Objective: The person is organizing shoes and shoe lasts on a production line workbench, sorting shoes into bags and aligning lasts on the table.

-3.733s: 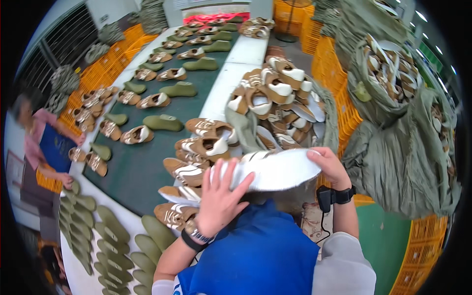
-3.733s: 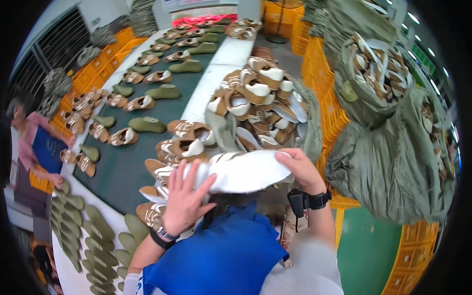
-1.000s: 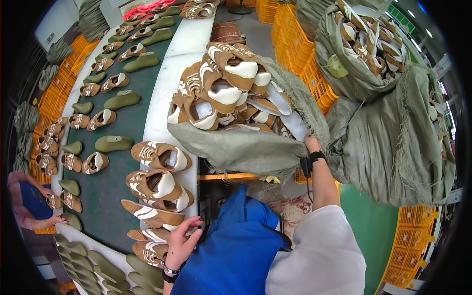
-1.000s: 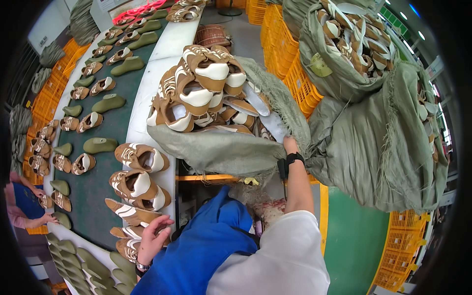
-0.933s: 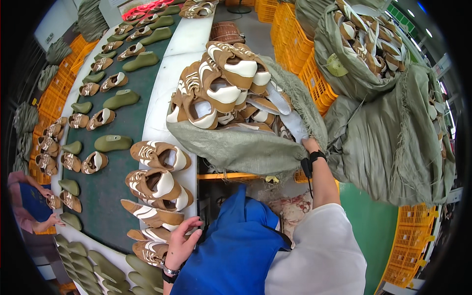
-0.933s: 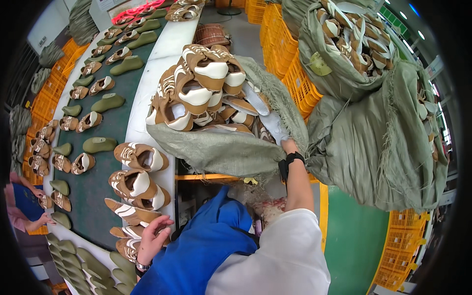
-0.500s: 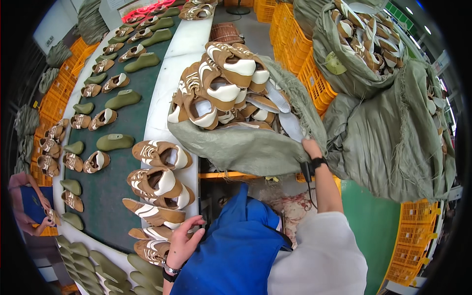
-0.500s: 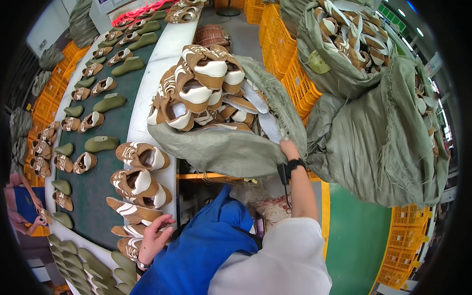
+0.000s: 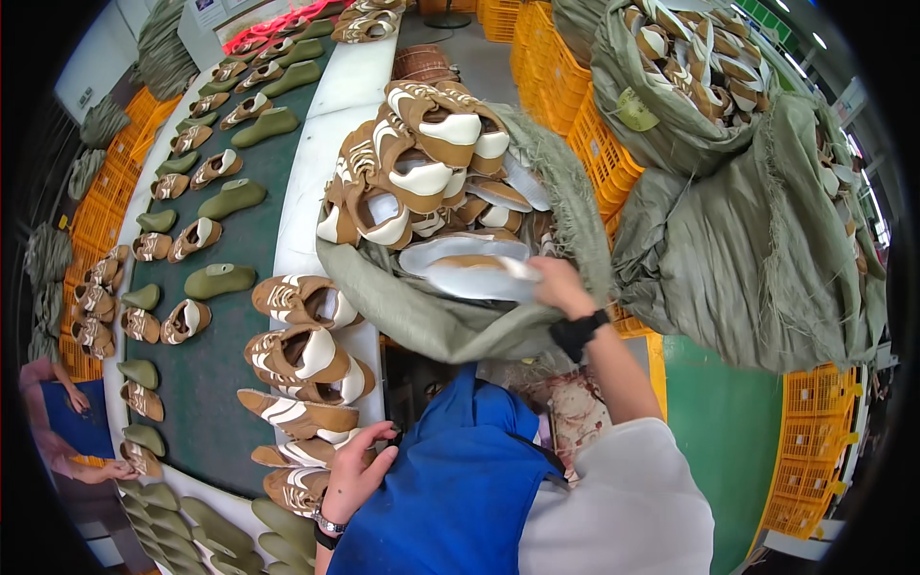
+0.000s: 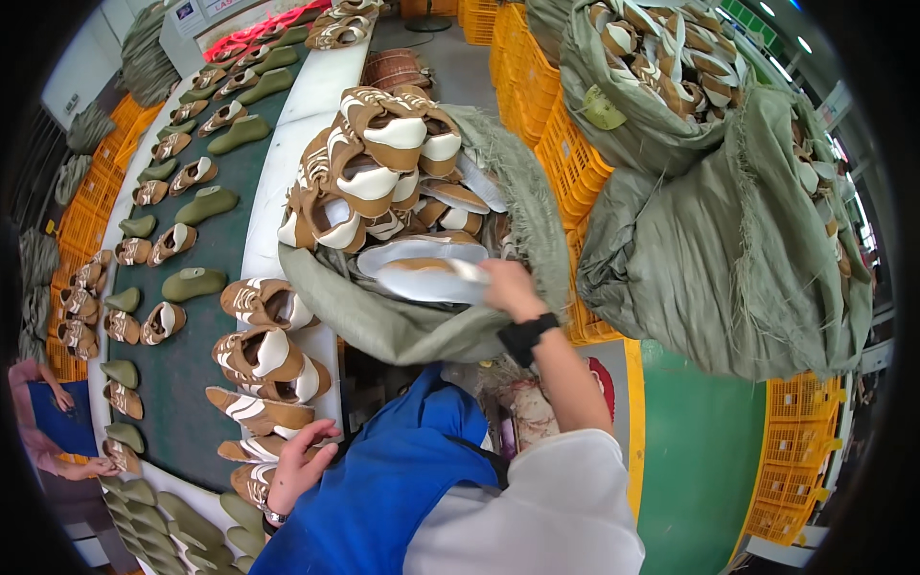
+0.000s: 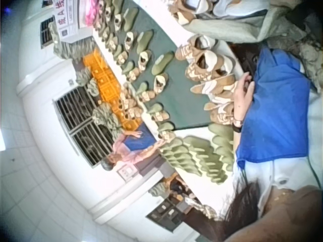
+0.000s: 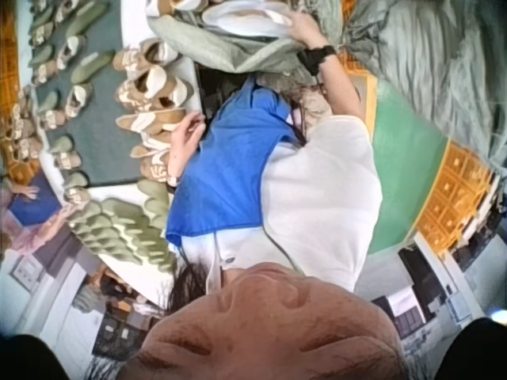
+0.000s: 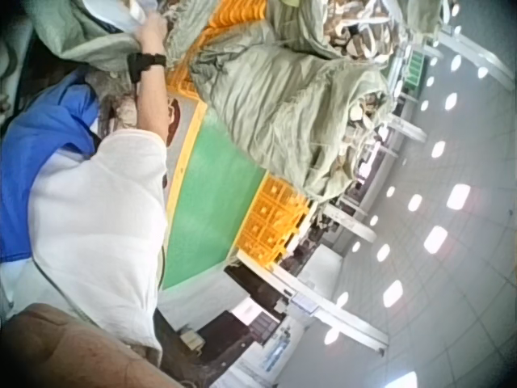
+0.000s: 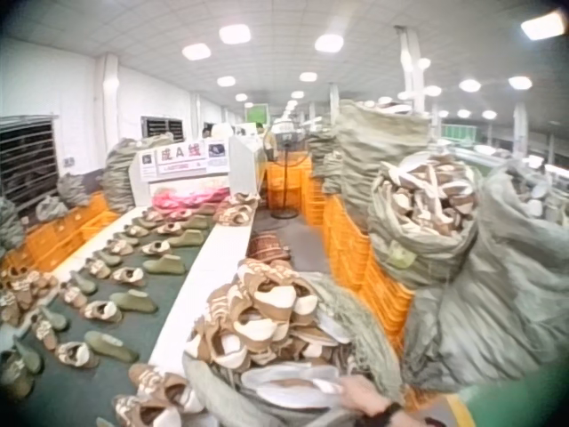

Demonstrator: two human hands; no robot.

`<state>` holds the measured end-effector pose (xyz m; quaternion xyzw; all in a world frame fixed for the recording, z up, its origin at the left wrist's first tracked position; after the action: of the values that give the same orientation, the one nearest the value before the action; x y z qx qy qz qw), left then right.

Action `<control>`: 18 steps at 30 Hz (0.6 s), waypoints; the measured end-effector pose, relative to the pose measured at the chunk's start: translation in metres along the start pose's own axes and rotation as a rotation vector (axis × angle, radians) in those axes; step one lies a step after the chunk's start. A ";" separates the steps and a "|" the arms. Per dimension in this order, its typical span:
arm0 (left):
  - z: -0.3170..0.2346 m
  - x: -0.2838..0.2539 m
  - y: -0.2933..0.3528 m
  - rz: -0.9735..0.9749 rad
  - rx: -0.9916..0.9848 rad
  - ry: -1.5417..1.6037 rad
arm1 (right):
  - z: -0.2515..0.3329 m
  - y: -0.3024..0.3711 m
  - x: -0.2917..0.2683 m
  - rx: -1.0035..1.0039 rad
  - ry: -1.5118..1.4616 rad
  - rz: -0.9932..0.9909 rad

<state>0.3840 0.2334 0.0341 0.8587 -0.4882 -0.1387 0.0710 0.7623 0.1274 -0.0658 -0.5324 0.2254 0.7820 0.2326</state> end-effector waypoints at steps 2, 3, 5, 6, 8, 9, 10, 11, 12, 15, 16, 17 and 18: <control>-0.001 0.002 -0.002 0.015 -0.003 -0.018 | 0.042 -0.016 0.066 -0.359 -0.104 0.189; -0.001 0.001 -0.002 0.017 -0.020 -0.044 | 0.061 -0.014 0.074 -0.373 -0.282 0.278; -0.005 0.001 -0.002 0.027 -0.053 -0.098 | 0.014 -0.041 0.093 0.044 -0.622 0.350; -0.006 0.000 -0.003 0.026 -0.031 -0.106 | -0.035 -0.054 0.096 0.175 -0.636 0.108; 0.000 -0.004 0.001 0.007 0.002 -0.110 | -0.117 -0.046 0.084 0.560 -0.327 -0.166; 0.002 -0.006 0.002 -0.007 -0.011 -0.097 | -0.138 -0.038 0.090 0.634 -0.137 -0.070; 0.003 -0.008 0.003 -0.019 -0.023 -0.087 | -0.156 -0.026 0.097 0.704 0.054 0.024; 0.004 -0.009 0.004 -0.032 -0.035 -0.076 | -0.171 -0.018 0.104 0.750 0.107 0.022; 0.003 -0.010 0.004 -0.035 -0.037 -0.082 | -0.192 -0.010 0.115 0.805 0.156 0.017; 0.005 -0.012 0.008 -0.078 -0.042 -0.097 | -0.160 -0.022 0.116 0.574 -0.059 0.160; 0.006 -0.015 0.006 -0.078 -0.045 -0.096 | -0.135 -0.021 0.107 0.534 -0.098 0.220; 0.002 -0.014 0.005 -0.076 -0.036 -0.112 | -0.138 -0.017 0.107 0.608 -0.097 0.199; 0.000 -0.013 0.003 -0.068 -0.028 -0.131 | -0.160 -0.015 0.123 0.675 -0.147 0.141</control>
<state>0.3753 0.2432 0.0375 0.8628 -0.4604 -0.2037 0.0463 0.8484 0.0582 -0.2355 -0.3509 0.4900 0.7139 0.3565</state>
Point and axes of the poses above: each hand's wrist, its own y-axis away from the middle knuckle, its own x-axis out of the palm, z = x × y, the point moved 10 cm from there along -y, towards the middle knuckle, and after that the axes turned 12 degrees about y, right-handed, at the moved point
